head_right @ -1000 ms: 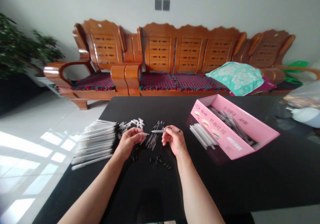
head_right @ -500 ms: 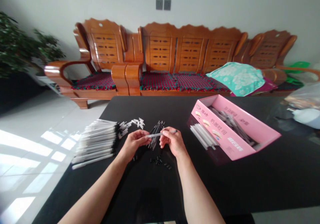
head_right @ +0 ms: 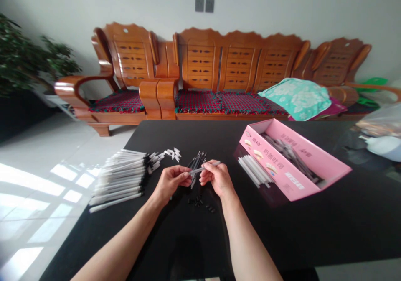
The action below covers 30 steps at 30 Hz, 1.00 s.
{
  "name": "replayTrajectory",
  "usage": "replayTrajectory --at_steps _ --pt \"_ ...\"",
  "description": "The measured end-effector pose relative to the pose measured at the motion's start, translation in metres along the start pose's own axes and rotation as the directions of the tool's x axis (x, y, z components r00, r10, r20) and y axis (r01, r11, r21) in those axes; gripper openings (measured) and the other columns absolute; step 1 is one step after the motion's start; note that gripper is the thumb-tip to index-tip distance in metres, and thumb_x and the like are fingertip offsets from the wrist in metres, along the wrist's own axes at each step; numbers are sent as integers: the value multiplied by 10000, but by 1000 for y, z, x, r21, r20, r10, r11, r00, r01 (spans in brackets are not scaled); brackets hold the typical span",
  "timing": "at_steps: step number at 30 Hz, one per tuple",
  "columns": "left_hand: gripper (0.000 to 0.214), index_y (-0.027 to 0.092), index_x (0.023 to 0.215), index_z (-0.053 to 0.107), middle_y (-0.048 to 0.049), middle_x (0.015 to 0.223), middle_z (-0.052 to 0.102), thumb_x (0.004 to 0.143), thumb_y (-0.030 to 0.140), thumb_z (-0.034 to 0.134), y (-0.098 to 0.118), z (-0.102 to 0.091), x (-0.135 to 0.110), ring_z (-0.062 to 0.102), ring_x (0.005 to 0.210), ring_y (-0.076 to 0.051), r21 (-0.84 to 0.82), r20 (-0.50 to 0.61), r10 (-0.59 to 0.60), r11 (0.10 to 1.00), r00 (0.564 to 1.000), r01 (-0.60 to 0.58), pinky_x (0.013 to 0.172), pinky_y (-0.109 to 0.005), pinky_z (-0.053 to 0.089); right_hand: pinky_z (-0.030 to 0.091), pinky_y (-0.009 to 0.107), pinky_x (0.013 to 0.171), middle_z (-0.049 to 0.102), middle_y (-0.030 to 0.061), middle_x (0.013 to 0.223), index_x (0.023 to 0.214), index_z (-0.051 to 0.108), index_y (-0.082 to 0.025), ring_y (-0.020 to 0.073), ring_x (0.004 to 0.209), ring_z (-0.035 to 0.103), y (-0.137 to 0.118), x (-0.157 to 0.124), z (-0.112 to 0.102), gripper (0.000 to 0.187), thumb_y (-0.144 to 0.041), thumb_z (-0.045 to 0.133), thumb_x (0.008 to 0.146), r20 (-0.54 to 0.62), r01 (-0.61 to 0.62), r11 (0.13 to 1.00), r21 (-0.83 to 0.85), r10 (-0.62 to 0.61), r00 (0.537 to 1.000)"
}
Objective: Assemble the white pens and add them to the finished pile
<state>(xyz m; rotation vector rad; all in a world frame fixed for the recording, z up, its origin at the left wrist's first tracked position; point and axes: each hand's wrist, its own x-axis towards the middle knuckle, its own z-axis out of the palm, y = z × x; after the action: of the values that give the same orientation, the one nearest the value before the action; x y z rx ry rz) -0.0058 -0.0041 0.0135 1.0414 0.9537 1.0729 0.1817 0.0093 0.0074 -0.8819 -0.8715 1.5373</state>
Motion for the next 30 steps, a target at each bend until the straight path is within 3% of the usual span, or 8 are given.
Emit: replayTrajectory --at_steps 5,8,11,15,18,21,26,30 --pt "194 137 953 720 -47 707 711 852 268 619 4 17 -13 683 629 -162 350 -53 231 915 971 -199 609 -256 550 515 214 335 692 18 539 781 702 -119 156 396 643 1 1 -4 181 -291 743 743 -56 -74 995 61 78 995" --pt "182 173 949 732 -37 741 698 885 191 563 10 23 -22 654 651 -135 621 -9 407 718 913 -314 624 -224 501 478 196 304 670 3 509 760 702 -124 135 360 607 3 3 -7 158 -274 743 732 -49 -117 988 100 122 991" --pt "200 179 946 727 -38 779 685 896 155 535 12 26 -25 629 688 -130 736 65 482 568 874 -368 661 -223 476 450 179 291 651 -12 492 736 697 -130 116 348 582 6 5 -8 144 -265 745 724 -44 -139 980 142 146 988" --pt "232 184 1049 700 -24 794 704 886 155 537 16 18 -19 646 696 -130 705 70 412 624 909 -337 678 -220 486 509 210 342 669 -6 533 817 706 -126 128 385 610 5 3 -5 184 -289 749 743 -22 -112 987 119 116 993" --pt "252 191 1076 697 -18 787 724 882 205 537 30 -6 -16 672 690 -140 689 33 343 672 939 -270 670 -222 502 517 229 351 686 2 573 1002 696 -129 140 405 622 1 1 -4 303 -354 713 799 -13 -32 994 106 34 999" --pt "235 187 988 717 -17 759 735 874 296 543 53 -48 -23 698 690 -164 719 -92 298 680 950 -144 658 -234 515 512 228 353 685 -2 577 1063 673 -136 138 409 616 -3 3 -6 347 -375 700 813 -93 69 990 119 -58 994" --pt "262 228 971 727 4 738 737 823 385 579 78 -131 -61 690 667 -182 857 -333 395 505 856 101 628 -240 489 521 240 360 682 4 578 1020 676 -127 149 439 627 -3 6 -11 332 -369 714 796 -146 101 987 123 -83 986" --pt "181 306 920 729 59 850 748 802 364 605 73 -173 -93 681 640 -150 871 -438 408 413 801 266 590 -212 456 517 235 363 680 1 579 1018 677 -131 143 438 621 -3 5 -10 325 -361 719 792 -136 92 989 116 -76 988"
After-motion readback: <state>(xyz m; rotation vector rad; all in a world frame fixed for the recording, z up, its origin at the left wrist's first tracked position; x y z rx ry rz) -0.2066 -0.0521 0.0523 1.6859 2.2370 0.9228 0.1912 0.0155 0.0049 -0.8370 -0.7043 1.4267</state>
